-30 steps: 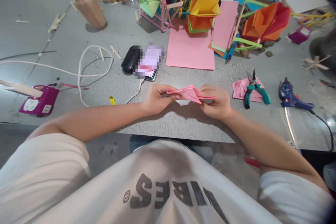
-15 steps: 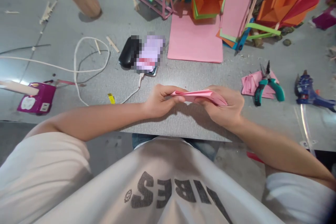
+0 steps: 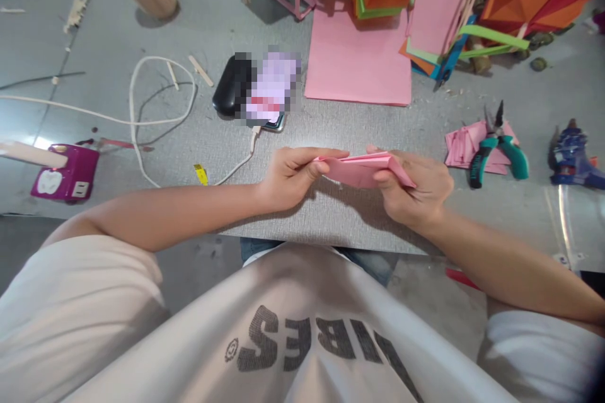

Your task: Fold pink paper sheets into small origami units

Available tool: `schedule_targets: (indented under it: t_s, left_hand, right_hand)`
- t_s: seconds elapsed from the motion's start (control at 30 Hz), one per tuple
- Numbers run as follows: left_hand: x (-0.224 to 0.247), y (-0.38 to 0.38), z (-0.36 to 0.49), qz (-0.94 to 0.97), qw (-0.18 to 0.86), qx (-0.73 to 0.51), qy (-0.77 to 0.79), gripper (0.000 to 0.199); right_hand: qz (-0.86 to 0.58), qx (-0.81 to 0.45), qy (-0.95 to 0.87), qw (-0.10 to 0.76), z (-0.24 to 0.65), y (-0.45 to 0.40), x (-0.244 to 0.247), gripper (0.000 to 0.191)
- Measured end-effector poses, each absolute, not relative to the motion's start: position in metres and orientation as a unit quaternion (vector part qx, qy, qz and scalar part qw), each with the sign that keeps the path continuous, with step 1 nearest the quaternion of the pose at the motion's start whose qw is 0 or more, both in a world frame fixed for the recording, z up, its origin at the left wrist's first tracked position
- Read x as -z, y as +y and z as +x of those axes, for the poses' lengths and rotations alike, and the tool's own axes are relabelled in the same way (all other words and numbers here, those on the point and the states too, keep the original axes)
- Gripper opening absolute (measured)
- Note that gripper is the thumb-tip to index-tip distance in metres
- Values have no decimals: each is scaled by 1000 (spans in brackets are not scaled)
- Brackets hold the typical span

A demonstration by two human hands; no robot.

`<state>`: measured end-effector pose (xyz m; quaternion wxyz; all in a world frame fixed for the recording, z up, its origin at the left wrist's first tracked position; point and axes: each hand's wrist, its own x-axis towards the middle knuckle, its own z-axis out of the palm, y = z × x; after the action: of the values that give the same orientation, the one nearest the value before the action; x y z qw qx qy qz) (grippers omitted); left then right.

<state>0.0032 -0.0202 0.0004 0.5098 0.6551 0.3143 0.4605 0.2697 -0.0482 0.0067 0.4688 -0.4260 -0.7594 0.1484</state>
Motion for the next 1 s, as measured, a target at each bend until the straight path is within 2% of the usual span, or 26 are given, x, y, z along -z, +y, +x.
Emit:
schedule_targets:
  t_s: [0.17, 0.3, 0.4, 0.53, 0.7, 0.83, 1.0]
  left_hand:
    - [0, -21, 3, 651, 512, -474, 299, 47]
    - [-3, -19, -3, 664, 540, -466, 226, 42]
    - [-7, -16, -6, 712, 501, -436, 230, 39]
    - [-9, -14, -4, 743, 460, -419, 248, 27]
    - [-7, -17, 0, 732, 463, -420, 272, 18]
    - [-7, -21, 2, 725, 440, -417, 327, 19]
    - [-7, -25, 3, 724, 420, -428, 339, 23]
  right_hand:
    - [-384, -130, -798, 445, 284, -39, -8, 29]
    - [-329, -131, -856, 376, 307, -29, -17, 35]
    - [-349, -145, -873, 309, 317, -27, -23, 44]
    - [-371, -207, -873, 242, 316, -29, -32, 44]
    - [-322, -210, -893, 234, 306, -30, -37, 26]
    - [-349, -207, -878, 253, 300, -34, -36, 32]
    - [-377, -172, -879, 237, 294, -38, -33, 41]
